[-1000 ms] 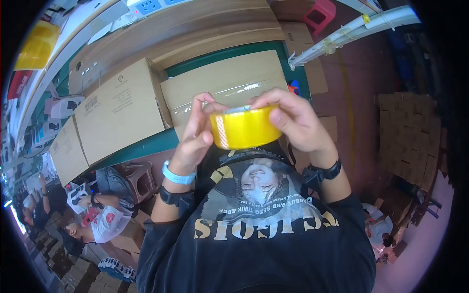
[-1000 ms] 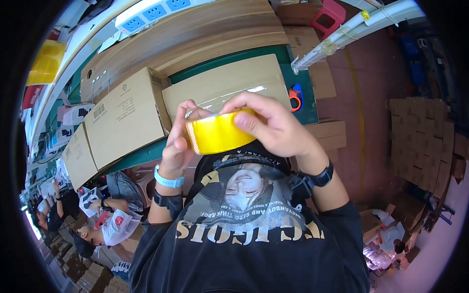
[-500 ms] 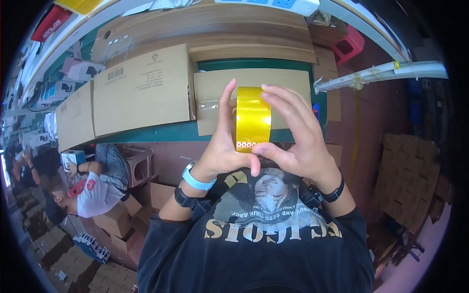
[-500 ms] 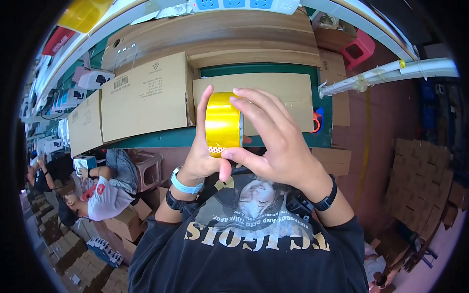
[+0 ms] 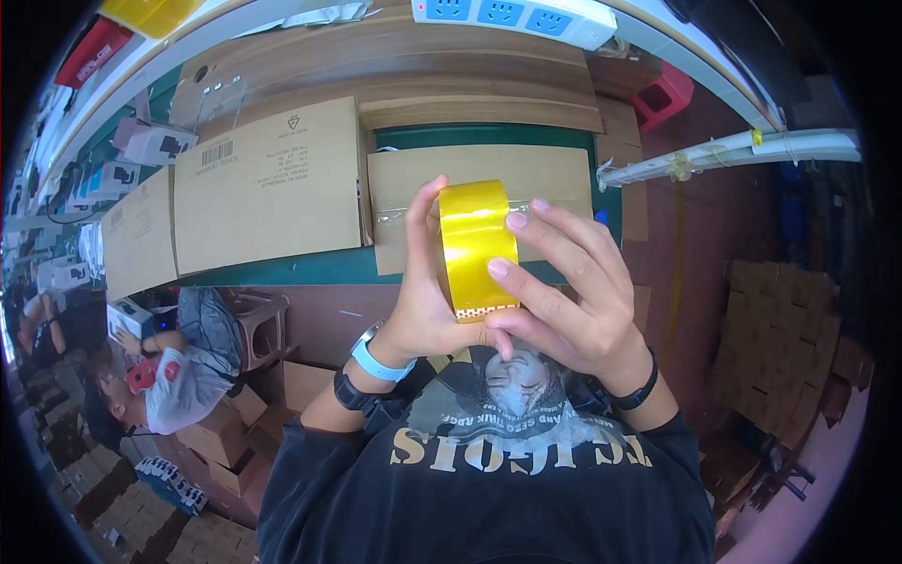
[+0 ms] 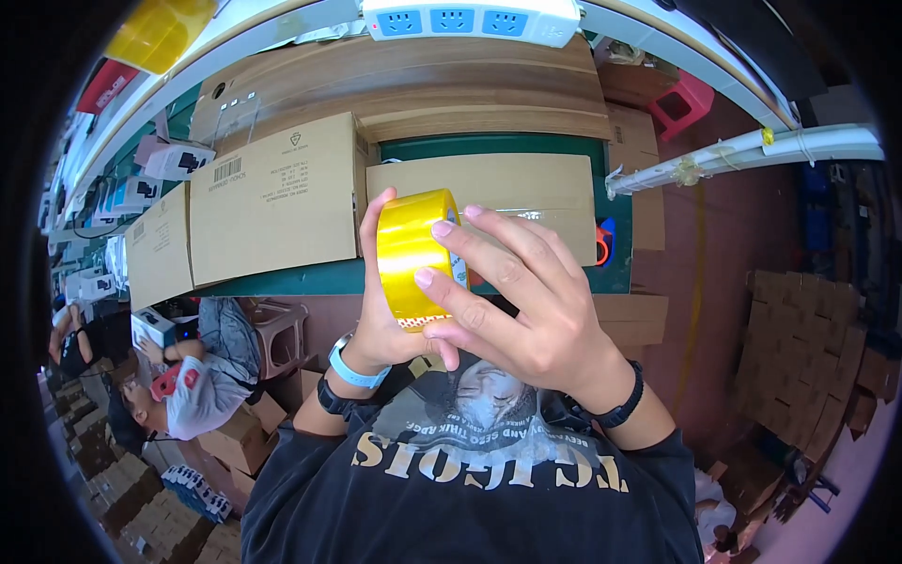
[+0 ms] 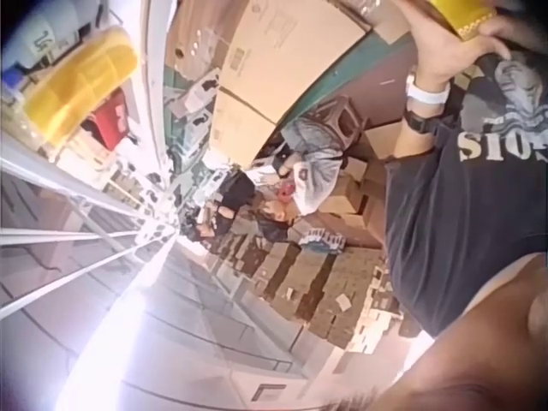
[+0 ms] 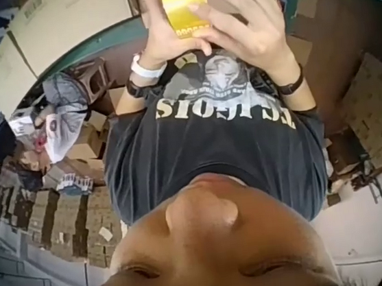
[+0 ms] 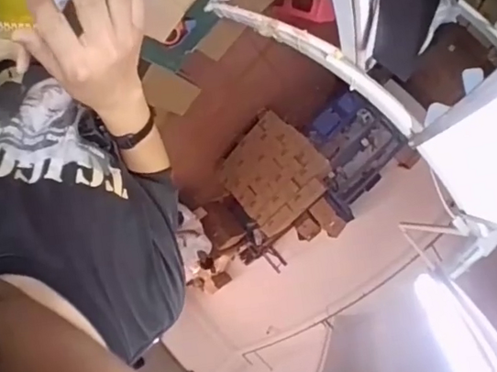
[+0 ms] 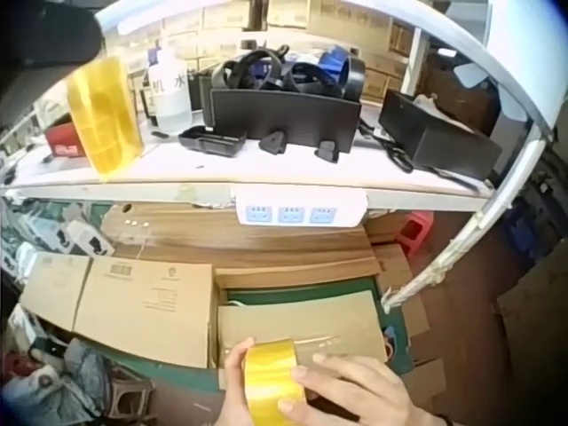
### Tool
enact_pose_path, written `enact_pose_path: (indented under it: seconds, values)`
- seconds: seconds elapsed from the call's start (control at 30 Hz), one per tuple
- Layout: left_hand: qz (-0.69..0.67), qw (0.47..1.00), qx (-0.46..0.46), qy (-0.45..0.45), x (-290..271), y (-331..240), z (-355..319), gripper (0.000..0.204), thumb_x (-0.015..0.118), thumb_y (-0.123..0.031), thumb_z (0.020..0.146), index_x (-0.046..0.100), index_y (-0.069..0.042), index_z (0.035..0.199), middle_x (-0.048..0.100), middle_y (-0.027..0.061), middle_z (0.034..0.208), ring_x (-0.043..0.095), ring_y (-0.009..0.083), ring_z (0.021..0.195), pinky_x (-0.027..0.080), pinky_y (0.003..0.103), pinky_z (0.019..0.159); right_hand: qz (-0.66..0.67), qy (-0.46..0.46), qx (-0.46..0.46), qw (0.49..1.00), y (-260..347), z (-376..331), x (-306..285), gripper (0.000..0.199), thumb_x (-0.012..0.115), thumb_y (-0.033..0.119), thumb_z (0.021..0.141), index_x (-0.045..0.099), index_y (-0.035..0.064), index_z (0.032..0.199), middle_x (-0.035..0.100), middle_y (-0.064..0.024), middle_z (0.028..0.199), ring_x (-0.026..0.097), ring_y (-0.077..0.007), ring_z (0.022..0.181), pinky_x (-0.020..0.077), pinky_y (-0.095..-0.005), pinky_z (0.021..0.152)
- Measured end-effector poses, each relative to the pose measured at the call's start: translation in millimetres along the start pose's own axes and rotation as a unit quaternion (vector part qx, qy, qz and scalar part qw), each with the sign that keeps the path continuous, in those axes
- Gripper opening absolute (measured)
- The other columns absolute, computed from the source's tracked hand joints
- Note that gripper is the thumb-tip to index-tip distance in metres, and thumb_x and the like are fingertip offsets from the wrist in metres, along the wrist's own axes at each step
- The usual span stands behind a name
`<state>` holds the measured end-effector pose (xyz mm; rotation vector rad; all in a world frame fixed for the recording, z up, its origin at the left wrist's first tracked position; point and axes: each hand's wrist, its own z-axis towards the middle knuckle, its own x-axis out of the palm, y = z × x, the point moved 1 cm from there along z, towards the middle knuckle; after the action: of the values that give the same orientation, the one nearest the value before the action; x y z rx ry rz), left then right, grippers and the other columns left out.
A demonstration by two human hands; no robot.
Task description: The person packs items into boxes, seals the boxes with a tape dispenser, and stacks them. They also pause to remove an empty roll from the tape dispenser and install a new one before continuing to seal more boxes.
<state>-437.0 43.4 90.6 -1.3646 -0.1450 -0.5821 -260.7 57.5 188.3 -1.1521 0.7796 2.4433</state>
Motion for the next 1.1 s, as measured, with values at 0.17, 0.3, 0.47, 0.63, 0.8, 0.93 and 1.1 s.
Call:
enact_pose_path:
  seconds: [0.17, 0.3, 0.47, 0.63, 0.8, 0.93, 1.1]
  values:
    - [-0.014, 1.0, -0.012, 0.005, 6.9, -1.5, 2.7, 0.145, 0.102, -0.035, 0.053, 0.001, -0.019, 0.156, 0.032, 0.0136, 0.144, 0.051, 0.0292, 0.128, 0.051, 0.041, 0.102, -0.01, -0.017, 0.003, 1.0, 3.1, -5.6, -1.7, 0.038, 0.083, 0.035, 0.073, 0.076, 0.0161, 0.106, 0.066, -0.0152, 0.125, 0.063, -0.0371, 0.116, 0.0536, -0.0442, 0.088]
    - [-0.018, 1.0, -0.019, 0.004, 8.5, 1.5, 3.8, 0.144, 0.101, -0.035, 0.054, 0.001, -0.02, 0.156, 0.032, 0.0129, 0.144, 0.054, 0.0288, 0.124, 0.056, 0.039, 0.097, -0.019, -0.03, -0.016, 0.999, 1.3, -11.1, -1.2, 0.037, 0.082, 0.034, 0.074, 0.076, 0.0184, 0.106, 0.066, -0.0152, 0.124, 0.063, -0.0367, 0.114, 0.054, -0.0444, 0.088]
    - [0.007, 1.0, -0.007, 0.012, 7.8, -1.1, 2.1, 0.144, 0.101, -0.037, 0.053, 0.002, -0.019, 0.155, 0.032, 0.013, 0.143, 0.053, 0.0294, 0.125, 0.054, 0.04, 0.099, -0.021, -0.034, -0.026, 0.999, 4.3, -11.3, -1.2, 0.039, 0.083, 0.033, 0.074, 0.075, 0.0171, 0.108, 0.067, -0.0149, 0.122, 0.064, -0.0359, 0.112, 0.0542, -0.0444, 0.087]
    - [0.047, 0.998, 0.037, -0.018, 2.0, -0.6, -1.7, 0.143, 0.102, -0.039, 0.053, 0.004, -0.015, 0.155, 0.033, 0.0148, 0.142, 0.049, 0.0291, 0.127, 0.048, 0.042, 0.103, 0.004, -0.033, 0.0, 0.999, 11.8, -6.0, -0.3, 0.038, 0.084, 0.029, 0.074, 0.07, 0.0099, 0.103, 0.068, -0.0161, 0.117, 0.066, -0.0356, 0.106, 0.0552, -0.0433, 0.085]
    - [0.169, 0.981, 0.074, -0.055, -3.5, -10.5, -5.2, 0.141, 0.101, -0.042, 0.052, 0.007, -0.011, 0.153, 0.034, 0.0166, 0.139, 0.045, 0.028, 0.128, 0.042, 0.042, 0.105, 0.028, -0.041, 0.022, 0.999, 12.9, -3.6, 5.9, 0.037, 0.085, 0.025, 0.074, 0.064, 0.0045, 0.097, 0.069, -0.0181, 0.108, 0.069, -0.0355, 0.096, 0.0569, -0.041, 0.08]
    - [0.179, 0.977, 0.084, -0.078, -2.3, -12.5, -8.6, 0.139, 0.101, -0.043, 0.053, 0.009, -0.01, 0.152, 0.035, 0.0169, 0.138, 0.045, 0.0278, 0.128, 0.04, 0.041, 0.106, 0.04, -0.039, 0.017, 0.998, 15.8, -1.3, 5.7, 0.036, 0.085, 0.023, 0.074, 0.063, 0.0028, 0.095, 0.069, -0.0189, 0.104, 0.07, -0.0353, 0.091, 0.0577, -0.0398, 0.077]
    - [0.192, 0.974, 0.085, -0.086, -1.8, -12.6, -11.0, 0.139, 0.101, -0.044, 0.053, 0.009, -0.01, 0.152, 0.034, 0.0169, 0.138, 0.044, 0.0283, 0.129, 0.039, 0.041, 0.107, 0.047, -0.036, 0.026, 0.998, 18.1, -3.5, 6.4, 0.035, 0.085, 0.019, 0.074, 0.063, 0.0008, 0.094, 0.069, -0.0192, 0.103, 0.07, -0.0351, 0.091, 0.058, -0.0396, 0.077]
